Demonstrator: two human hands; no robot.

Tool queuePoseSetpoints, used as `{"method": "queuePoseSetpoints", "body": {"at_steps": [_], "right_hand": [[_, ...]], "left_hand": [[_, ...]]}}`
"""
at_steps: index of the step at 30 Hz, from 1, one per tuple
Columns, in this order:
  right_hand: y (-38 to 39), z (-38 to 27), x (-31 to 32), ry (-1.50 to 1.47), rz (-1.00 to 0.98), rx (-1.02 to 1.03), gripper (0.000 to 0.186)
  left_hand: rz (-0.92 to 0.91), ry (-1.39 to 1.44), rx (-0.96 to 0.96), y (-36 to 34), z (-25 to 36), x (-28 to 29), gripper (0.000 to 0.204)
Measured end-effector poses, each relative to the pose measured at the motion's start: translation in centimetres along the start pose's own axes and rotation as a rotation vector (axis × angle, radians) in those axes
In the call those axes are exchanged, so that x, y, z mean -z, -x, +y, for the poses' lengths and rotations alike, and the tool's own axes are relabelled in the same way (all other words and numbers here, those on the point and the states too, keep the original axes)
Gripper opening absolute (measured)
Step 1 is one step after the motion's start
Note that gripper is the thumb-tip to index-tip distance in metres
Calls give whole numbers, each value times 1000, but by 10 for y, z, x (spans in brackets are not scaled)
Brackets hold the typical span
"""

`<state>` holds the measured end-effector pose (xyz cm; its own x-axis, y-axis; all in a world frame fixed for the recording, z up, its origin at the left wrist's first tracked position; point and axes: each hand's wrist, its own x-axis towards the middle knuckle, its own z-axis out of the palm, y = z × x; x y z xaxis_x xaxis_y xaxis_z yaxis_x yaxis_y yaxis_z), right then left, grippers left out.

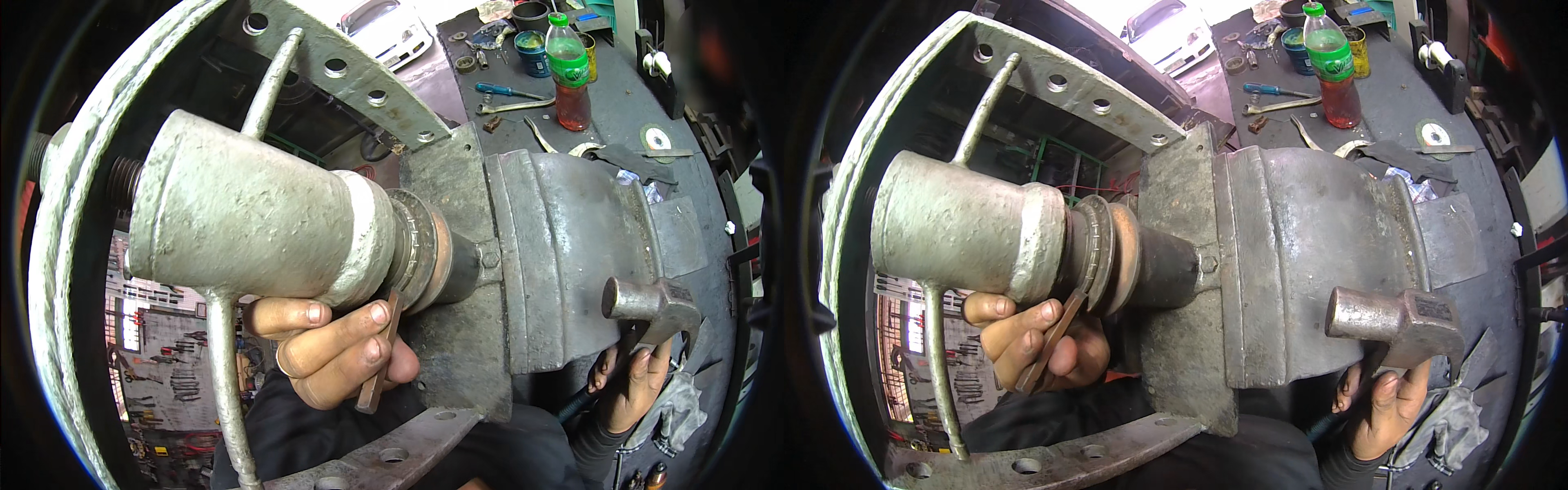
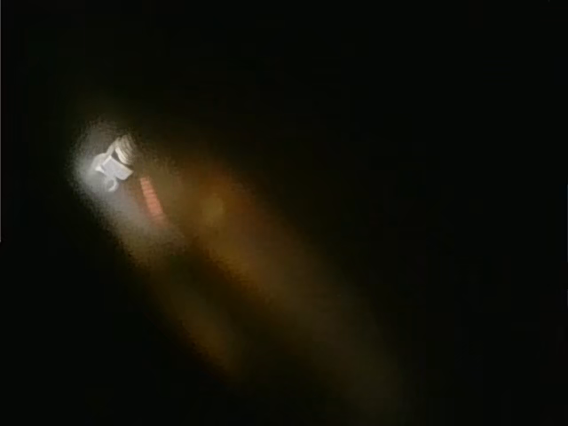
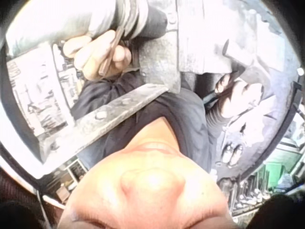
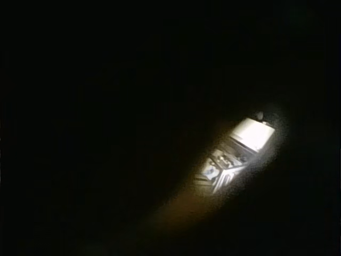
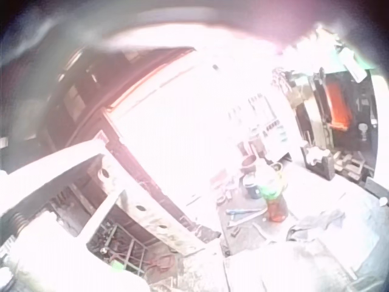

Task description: The person uses a hammer and a metal punch to tap a ring or seal on a metal assembly clamped in a vise. They repeatedly reposition the punch and strike it to adjust the component, then rotate the assembly to continue working on different sides.

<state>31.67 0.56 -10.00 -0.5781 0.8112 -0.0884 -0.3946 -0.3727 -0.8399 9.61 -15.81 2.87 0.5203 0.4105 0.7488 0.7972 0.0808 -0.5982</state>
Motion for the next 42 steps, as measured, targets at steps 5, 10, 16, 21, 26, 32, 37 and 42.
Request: {"method": "queuePoseSetpoints", "body": {"at_steps": [5, 10, 16, 21, 26, 32, 37, 42], "right_hand": [[-1, -1, -2, 1, -10, -4, 64], [-1, -2, -4, 24, 0, 2, 65], [0, -2, -4, 11, 6, -10, 64], [0, 0, -3, -8, 13, 6, 63], [0, -3, -3, -7, -9, 15, 63], [-3, -3, -4, -2, -17, -12, 62], [-3, -5, -2, -6, -41, 5, 60], [4, -10, -7, 36, -65, 72, 52]], "left_hand": [[-32, 32, 22, -1, 1, 1, 22], [-22, 29, 69, -2, 6, 1, 21], [-9, 17, 79, -1, 7, -1, 22], [-9, 19, 104, -1, 9, -2, 21], [-7, 13, 94, -4, 8, 0, 20], [-32, 12, 103, -4, 11, 1, 17], [-123, -24, 154, -7, 16, 6, 15], [-298, -20, 261, -17, 20, 25, 12]]}}
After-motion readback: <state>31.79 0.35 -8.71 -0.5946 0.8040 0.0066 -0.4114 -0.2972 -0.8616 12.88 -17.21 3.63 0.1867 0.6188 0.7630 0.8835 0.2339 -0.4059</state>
